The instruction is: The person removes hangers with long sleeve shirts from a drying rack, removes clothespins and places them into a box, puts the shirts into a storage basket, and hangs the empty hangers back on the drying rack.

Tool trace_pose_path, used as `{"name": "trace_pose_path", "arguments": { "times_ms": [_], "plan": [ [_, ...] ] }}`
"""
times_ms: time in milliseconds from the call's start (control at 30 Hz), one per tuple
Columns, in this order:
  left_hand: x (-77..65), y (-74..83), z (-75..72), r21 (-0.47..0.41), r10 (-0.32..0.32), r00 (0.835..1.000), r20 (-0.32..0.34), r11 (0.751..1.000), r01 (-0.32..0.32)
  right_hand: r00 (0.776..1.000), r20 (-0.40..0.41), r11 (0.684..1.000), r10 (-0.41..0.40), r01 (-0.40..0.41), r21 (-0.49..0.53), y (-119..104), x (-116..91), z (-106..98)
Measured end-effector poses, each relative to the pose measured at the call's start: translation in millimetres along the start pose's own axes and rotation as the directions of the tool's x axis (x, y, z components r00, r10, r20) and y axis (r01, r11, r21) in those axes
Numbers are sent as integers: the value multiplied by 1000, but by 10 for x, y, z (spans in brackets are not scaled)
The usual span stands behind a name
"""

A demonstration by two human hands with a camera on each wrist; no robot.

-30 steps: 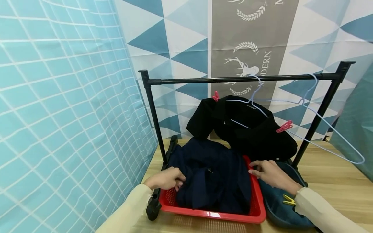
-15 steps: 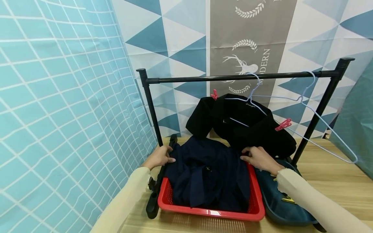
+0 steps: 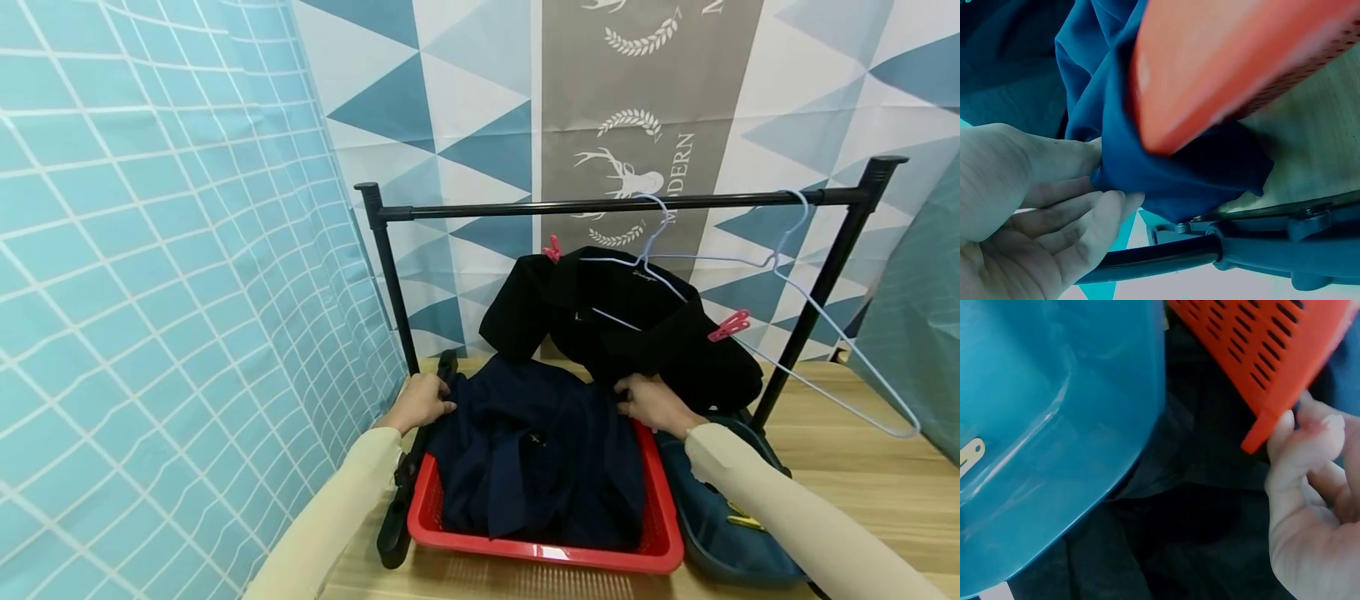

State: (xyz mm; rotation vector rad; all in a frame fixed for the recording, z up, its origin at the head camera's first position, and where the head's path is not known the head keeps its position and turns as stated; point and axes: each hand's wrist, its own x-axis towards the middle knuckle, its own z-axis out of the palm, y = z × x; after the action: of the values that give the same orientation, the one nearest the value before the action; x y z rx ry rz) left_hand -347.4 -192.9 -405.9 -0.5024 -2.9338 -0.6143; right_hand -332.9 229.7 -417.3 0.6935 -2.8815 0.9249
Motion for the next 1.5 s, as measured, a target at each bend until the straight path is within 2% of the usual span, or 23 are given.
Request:
{"name": "trace_pose_path", "arguments": {
  "times_ms": [233, 300, 400, 500, 633, 767, 900, 1000, 1133, 1200, 1267, 1333, 1400, 1500],
  "plan": [
    [4, -40, 9, 41, 49, 996, -71, 998, -46, 986, -108, 983, -128, 112, -145, 0, 55, 47],
    [3, -49, 6, 52, 56, 993, -101, 997, -51, 981, -130, 981, -142, 122, -152, -13, 69, 45],
    [-5, -38, -18, 28, 48, 986, -159, 999, -44, 982, -145, 989, -125, 111, -101, -46, 80, 32],
    [-21, 5, -85, -48, 31, 977, -213, 998, -42, 981, -167, 995, -101, 98, -28, -103, 72, 2],
    [-39, 90, -209, -138, 42, 957, -288, 987, -85, 977, -207, 995, -57, 73, 67, -191, 52, -51],
    [-74, 210, -307, -169, 68, 947, -313, 978, -126, 974, -227, 993, 2, 26, 117, -279, 28, -79],
    [-147, 364, -359, -172, 96, 952, -291, 974, -151, 975, -224, 989, -3, 37, 145, -394, 4, -57],
    [-195, 465, -384, -167, 123, 950, -288, 970, -176, 973, -228, 979, -36, 80, 186, -506, -14, -42],
    [-267, 587, -447, -173, 163, 940, -298, 960, -221, 953, -284, 967, -103, 163, 195, -677, -64, -104],
    [-330, 654, -489, -194, 200, 935, -294, 945, -263, 940, -311, 963, -140, 203, 179, -747, -109, -156],
    [-404, 717, -517, -229, 257, 927, -273, 919, -322, 928, -328, 956, -175, 239, 168, -802, -171, -201],
    [-487, 765, -518, -270, 324, 920, -220, 886, -376, 916, -333, 943, -222, 289, 167, -840, -250, -235],
    [-570, 798, -493, -312, 396, 908, -136, 853, -419, 899, -326, 916, -293, 362, 172, -865, -338, -251],
    [-688, 818, -421, -337, 487, 873, 38, 828, -448, 857, -286, 858, -429, 486, 169, -868, -464, -221]
  ]
}}
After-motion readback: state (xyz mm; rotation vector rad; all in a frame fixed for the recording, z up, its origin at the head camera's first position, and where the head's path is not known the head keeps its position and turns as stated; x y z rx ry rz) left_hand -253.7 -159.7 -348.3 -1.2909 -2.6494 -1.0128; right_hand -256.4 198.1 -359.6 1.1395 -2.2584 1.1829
